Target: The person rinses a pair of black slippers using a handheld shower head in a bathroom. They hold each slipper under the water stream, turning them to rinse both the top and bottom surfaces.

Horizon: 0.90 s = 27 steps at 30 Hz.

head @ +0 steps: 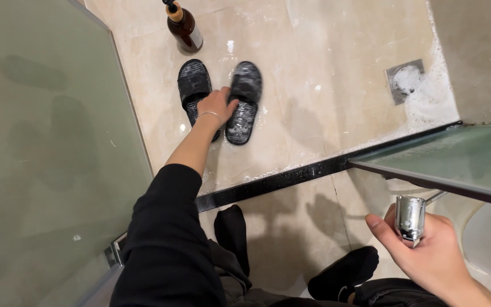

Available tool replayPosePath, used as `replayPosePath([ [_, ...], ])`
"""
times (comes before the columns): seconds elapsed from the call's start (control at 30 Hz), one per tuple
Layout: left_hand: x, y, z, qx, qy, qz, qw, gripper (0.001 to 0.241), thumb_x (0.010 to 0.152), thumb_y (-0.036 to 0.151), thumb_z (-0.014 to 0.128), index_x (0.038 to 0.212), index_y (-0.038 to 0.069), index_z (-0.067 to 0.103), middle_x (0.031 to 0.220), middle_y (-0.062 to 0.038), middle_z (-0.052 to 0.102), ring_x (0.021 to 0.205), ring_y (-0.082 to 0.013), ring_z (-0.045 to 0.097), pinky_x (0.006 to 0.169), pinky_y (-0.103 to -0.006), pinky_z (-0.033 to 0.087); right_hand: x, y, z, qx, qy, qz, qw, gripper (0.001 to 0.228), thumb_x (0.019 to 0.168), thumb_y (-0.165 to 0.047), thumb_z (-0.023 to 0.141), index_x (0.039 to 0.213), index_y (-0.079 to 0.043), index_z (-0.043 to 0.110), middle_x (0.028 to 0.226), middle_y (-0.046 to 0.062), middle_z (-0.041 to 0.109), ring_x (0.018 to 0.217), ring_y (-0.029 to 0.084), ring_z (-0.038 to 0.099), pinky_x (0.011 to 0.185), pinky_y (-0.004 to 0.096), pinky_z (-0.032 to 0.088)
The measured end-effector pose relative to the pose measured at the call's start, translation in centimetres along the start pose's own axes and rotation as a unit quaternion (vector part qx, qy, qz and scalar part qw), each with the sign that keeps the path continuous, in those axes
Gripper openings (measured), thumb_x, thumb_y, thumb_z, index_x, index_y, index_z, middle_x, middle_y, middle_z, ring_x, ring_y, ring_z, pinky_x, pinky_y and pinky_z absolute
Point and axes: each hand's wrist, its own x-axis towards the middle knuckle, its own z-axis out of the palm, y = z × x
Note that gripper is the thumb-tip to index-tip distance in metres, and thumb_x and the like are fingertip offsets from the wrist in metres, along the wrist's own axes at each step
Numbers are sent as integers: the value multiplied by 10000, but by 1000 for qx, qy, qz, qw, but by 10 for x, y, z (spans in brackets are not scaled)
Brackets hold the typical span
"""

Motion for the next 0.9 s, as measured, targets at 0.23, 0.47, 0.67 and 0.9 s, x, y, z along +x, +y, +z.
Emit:
replayPosePath([
  [0.23,19,15,42,98,80,-15,992,435,993,444,597,1266,120,497,1177,-113,603,882,-367,715,680,-463,512,-2,2,-3,3,-3,20,1000,501,844,-172,754,525,-85,378,515,-24,347,503,129,327,507,280,332],
  [0.47,-7,11,9,239,-27,-104,965,501,1051,535,434,1022,124,718,943,-53,755,796,-313,725,631,-412,518,-1,15,-5,-14,-4,60,998,495,854,-201,761,535,-78,404,524,-13,365,516,143,350,531,290,344],
  [0.67,7,-5,19,225,-6,-144,963,890,915,799,453,1446,85,419,1375,-135,508,1126,-348,599,779,-479,517,2,13,0,-29,-17,71,997,499,858,-240,763,531,-87,419,514,2,352,504,149,359,537,295,354],
  [0.9,12,33,23,241,116,121,956,620,979,673,539,1219,101,555,1047,-58,678,891,-252,707,587,-391,528,15,29,8,-28,-3,71,997,484,859,-276,757,535,-109,440,497,-16,327,490,131,354,528,295,351],
])
